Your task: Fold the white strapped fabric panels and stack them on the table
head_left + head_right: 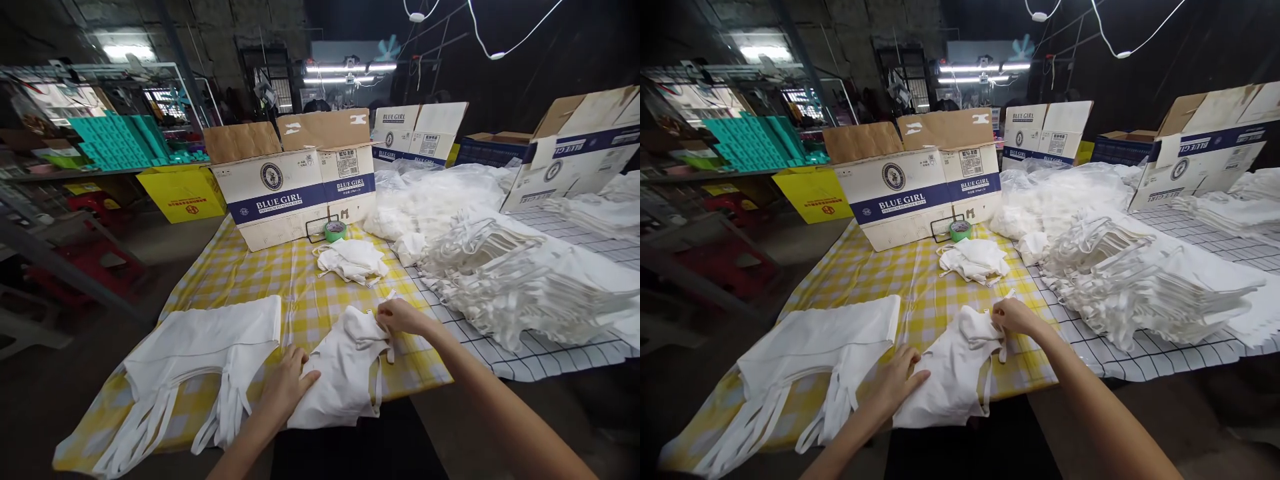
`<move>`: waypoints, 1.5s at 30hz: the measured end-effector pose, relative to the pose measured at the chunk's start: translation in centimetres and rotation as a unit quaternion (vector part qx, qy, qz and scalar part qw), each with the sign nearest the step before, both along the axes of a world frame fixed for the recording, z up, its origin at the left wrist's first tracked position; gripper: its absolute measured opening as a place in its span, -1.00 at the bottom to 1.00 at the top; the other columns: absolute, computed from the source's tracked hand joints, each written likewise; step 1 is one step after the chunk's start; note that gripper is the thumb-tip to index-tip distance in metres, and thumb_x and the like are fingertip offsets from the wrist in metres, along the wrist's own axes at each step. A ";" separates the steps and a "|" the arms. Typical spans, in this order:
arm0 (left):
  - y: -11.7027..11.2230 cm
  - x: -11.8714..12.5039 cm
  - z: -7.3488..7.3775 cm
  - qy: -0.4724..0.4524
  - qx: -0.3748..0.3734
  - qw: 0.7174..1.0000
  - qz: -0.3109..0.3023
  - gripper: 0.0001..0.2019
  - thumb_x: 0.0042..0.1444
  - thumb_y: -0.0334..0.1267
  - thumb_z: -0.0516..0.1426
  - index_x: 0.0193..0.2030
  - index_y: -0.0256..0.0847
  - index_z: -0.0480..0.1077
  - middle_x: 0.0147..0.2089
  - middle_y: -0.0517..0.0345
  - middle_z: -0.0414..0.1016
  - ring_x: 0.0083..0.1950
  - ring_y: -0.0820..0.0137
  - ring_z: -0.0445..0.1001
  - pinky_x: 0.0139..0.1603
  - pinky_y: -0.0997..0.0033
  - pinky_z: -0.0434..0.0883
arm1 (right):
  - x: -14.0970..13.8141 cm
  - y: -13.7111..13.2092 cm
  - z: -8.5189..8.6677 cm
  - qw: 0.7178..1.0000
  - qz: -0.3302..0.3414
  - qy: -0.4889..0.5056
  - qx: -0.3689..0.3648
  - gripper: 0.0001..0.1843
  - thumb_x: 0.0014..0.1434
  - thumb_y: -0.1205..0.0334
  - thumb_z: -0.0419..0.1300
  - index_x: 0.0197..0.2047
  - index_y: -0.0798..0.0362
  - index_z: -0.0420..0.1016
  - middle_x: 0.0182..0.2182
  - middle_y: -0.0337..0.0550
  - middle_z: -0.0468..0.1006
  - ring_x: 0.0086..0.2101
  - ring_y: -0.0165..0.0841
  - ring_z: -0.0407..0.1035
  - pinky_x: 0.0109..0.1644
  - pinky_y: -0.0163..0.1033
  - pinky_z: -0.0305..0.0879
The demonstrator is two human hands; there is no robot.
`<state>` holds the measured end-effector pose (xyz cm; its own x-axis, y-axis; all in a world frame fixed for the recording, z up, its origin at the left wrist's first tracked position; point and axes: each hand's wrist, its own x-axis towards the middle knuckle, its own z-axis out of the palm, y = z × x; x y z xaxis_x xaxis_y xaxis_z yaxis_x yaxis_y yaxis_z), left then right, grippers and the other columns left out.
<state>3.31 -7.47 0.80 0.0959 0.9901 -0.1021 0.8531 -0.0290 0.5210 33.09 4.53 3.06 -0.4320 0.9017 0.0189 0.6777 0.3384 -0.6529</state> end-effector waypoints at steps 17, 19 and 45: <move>0.2 1.8 0.9 -0.013 -0.015 1.000 -0.005 -0.88 -0.05 -0.29 0.12 -0.53 -0.19 0.25 -0.36 0.14 0.28 -0.30 0.32 0.33 -0.27 0.34 0.23 | -7.3 1.3 -0.2 0.986 0.145 0.049 0.063 -0.89 0.04 0.40 0.13 -0.43 0.09 0.48 -0.43 -0.18 0.46 -0.39 -0.39 0.30 -0.31 -0.32 0.17; 0.0 1.2 2.3 -0.118 -0.031 0.992 -0.030 -0.89 -0.02 -0.24 0.13 -0.47 -0.19 0.29 -0.32 0.12 0.33 -0.29 0.32 0.33 -0.25 0.34 0.25 | -6.1 1.0 1.2 0.984 0.148 0.079 0.053 -0.88 0.12 0.28 0.11 -0.38 0.08 0.46 -0.42 -0.21 0.46 -0.40 -0.41 0.30 -0.31 -0.33 0.18; 0.5 -13.1 20.1 -0.468 0.123 0.863 -0.145 -0.73 -0.10 -0.07 0.24 -0.54 -0.21 0.31 -0.31 0.07 0.47 -0.11 0.22 0.39 -0.02 0.17 0.30 | 2.4 -3.2 18.5 0.871 0.351 0.341 -0.045 -0.85 0.07 0.22 0.26 -0.41 0.14 0.47 -0.50 -0.20 0.38 -0.41 -0.41 0.26 -0.36 -0.28 0.17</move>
<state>-9.76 -7.00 20.92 0.2705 0.8912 0.3642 -0.0010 -0.3780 0.9258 35.50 1.29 21.56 -0.7932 0.4314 0.4299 -0.2317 0.4390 -0.8681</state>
